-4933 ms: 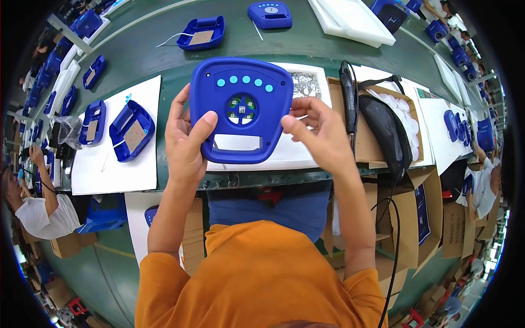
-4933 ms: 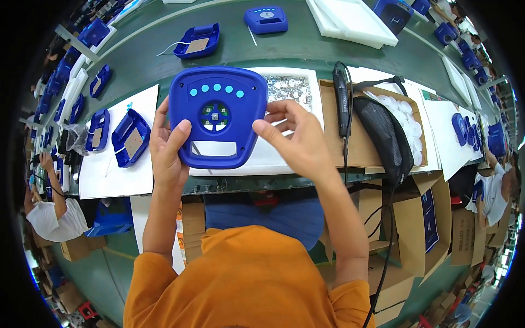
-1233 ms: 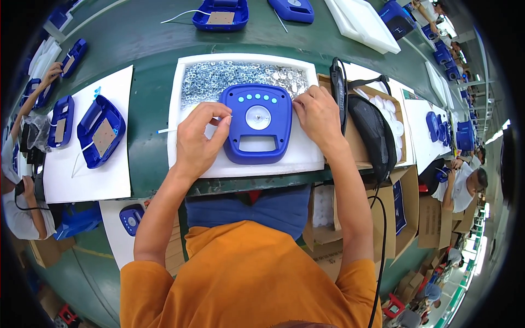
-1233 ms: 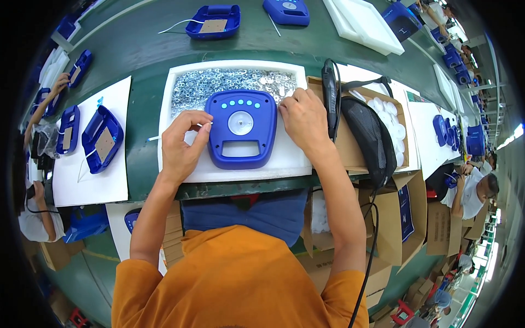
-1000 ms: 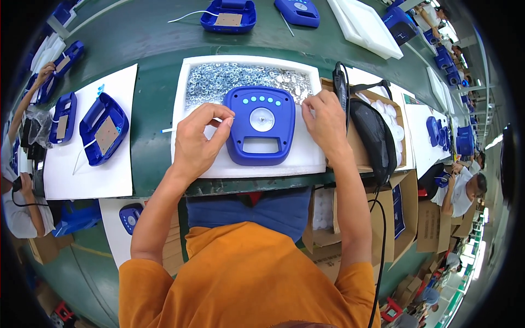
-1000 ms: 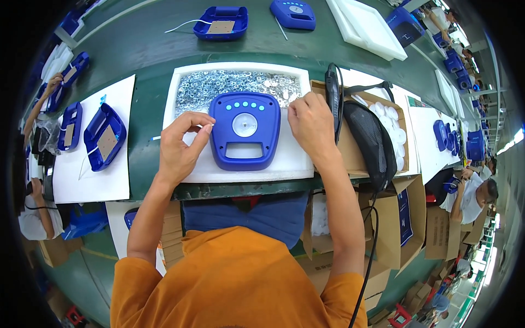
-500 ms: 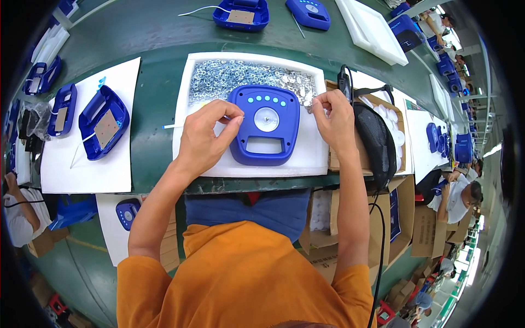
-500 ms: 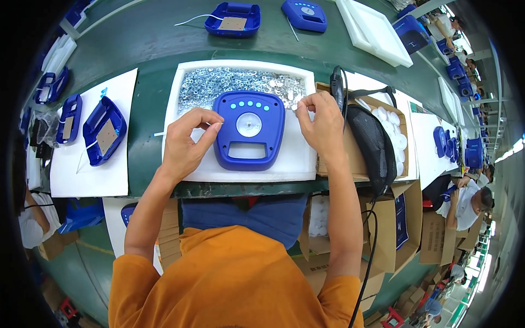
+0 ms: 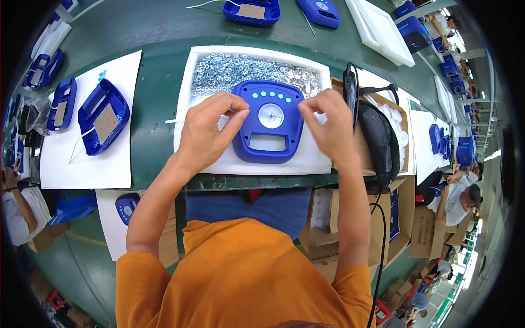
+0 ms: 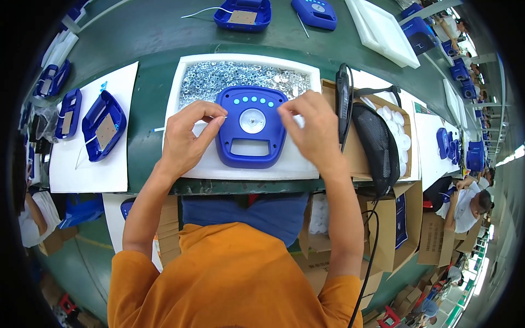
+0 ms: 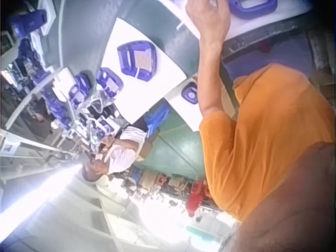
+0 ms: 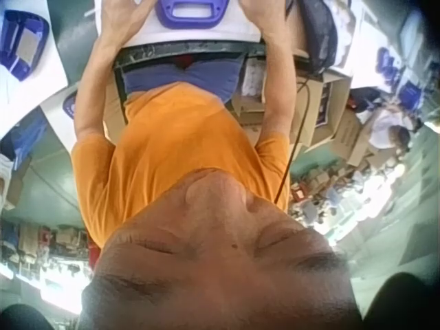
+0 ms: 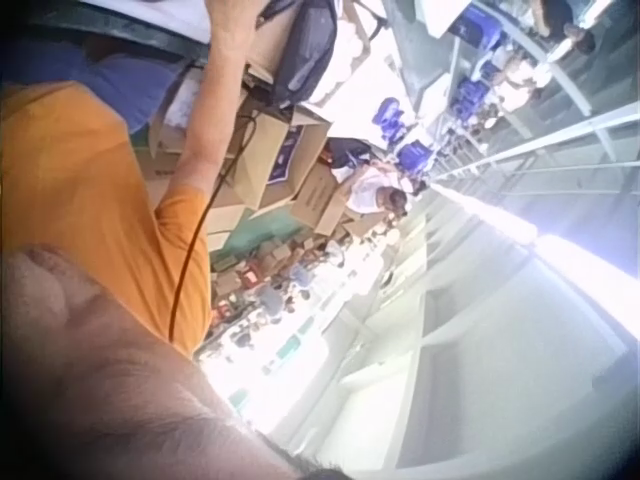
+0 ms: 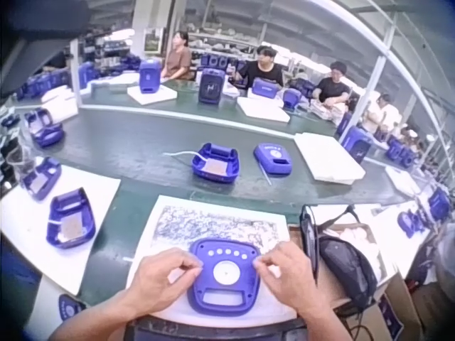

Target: Assembling blue electronic device housings with white plastic components and screws using an electric screwdriver.

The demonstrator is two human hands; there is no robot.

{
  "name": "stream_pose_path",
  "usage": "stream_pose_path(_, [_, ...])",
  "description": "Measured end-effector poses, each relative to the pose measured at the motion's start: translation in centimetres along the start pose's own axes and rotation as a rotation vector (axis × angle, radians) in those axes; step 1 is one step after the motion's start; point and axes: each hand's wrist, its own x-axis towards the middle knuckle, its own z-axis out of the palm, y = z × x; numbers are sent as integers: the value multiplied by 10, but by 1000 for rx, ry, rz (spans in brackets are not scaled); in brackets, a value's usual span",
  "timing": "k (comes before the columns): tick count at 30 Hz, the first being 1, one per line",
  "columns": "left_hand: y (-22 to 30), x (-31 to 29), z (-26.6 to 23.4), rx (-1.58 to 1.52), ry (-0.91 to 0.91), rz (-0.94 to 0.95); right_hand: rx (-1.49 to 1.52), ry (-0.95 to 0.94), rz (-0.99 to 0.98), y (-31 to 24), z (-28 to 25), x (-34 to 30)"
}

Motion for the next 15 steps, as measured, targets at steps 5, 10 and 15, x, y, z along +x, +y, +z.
stream_pose_path(5, [1, 7, 3, 17, 74, 101, -179, 16, -357, -31, 27, 1])
stream_pose_path(10, [5, 9, 0, 35, 3, 64, -265, -6, -514, -27, 33, 2])
stream_pose_path(15, [3, 16, 8, 79, -13, 111, -275, -15, -563, -24, 31, -1])
